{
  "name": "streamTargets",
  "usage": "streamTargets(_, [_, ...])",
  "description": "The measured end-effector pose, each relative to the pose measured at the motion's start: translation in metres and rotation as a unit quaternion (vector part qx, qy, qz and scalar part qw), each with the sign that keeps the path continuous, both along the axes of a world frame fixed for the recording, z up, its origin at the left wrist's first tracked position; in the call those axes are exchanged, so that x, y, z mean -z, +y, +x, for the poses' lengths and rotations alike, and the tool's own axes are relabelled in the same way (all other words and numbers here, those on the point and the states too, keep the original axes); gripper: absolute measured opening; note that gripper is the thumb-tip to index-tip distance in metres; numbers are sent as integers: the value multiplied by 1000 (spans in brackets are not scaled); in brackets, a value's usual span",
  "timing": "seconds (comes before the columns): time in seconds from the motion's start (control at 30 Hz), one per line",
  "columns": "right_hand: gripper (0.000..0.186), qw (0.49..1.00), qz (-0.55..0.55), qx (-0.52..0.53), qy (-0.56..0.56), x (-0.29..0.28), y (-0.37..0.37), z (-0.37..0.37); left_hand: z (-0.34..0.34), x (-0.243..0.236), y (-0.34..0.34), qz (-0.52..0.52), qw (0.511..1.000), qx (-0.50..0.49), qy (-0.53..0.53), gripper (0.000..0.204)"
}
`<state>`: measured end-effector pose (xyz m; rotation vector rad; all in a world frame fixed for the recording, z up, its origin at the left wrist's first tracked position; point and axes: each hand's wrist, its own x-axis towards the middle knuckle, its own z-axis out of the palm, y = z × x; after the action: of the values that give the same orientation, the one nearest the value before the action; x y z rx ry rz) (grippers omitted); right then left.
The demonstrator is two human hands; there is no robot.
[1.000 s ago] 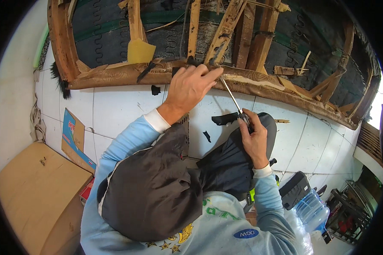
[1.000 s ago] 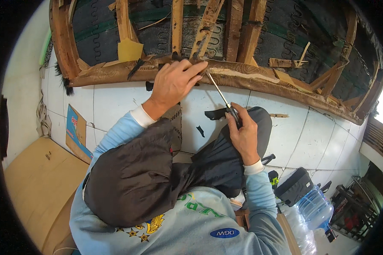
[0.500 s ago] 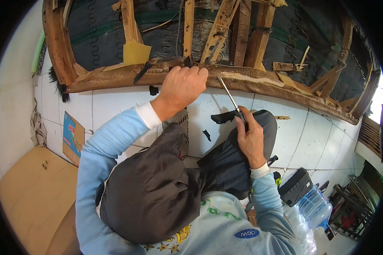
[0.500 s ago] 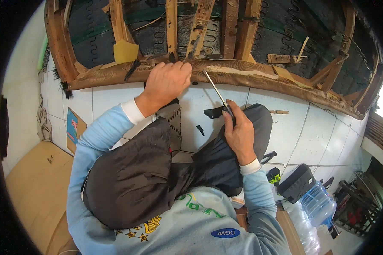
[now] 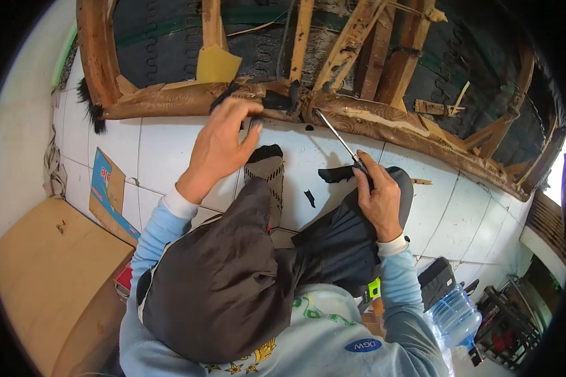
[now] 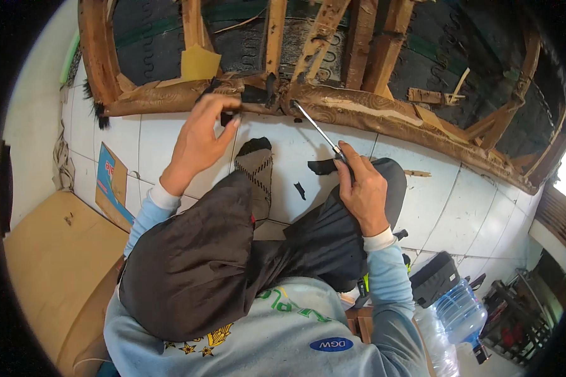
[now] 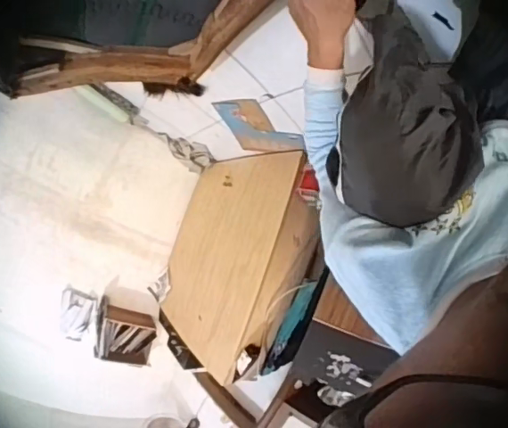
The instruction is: The person retrieves pliers and a screwdriver from a wall-mounted tool rack and sits on the floor to work on an overturned wooden furniture frame. They use the screwdriver to pry and remove staples and fabric from the wooden frame, occasionally using the pliers to assist in pulling out the fasteners.
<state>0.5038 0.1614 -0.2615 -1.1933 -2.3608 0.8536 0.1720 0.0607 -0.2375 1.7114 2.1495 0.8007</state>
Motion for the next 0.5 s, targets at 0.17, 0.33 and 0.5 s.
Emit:
streamTargets(0.17, [38,1000,6,2,16,-1,0,4,-33,18,32,113,987,-61,95,45])
streamTargets(0.33, [39,999,24,12,17,0,-4,4,-60,26,63,162,945,-144,245,71])
streamTargets(0.5, [40,996,68,12,-51,1,-3,3,-98,52,84,211,964,-147,66,71])
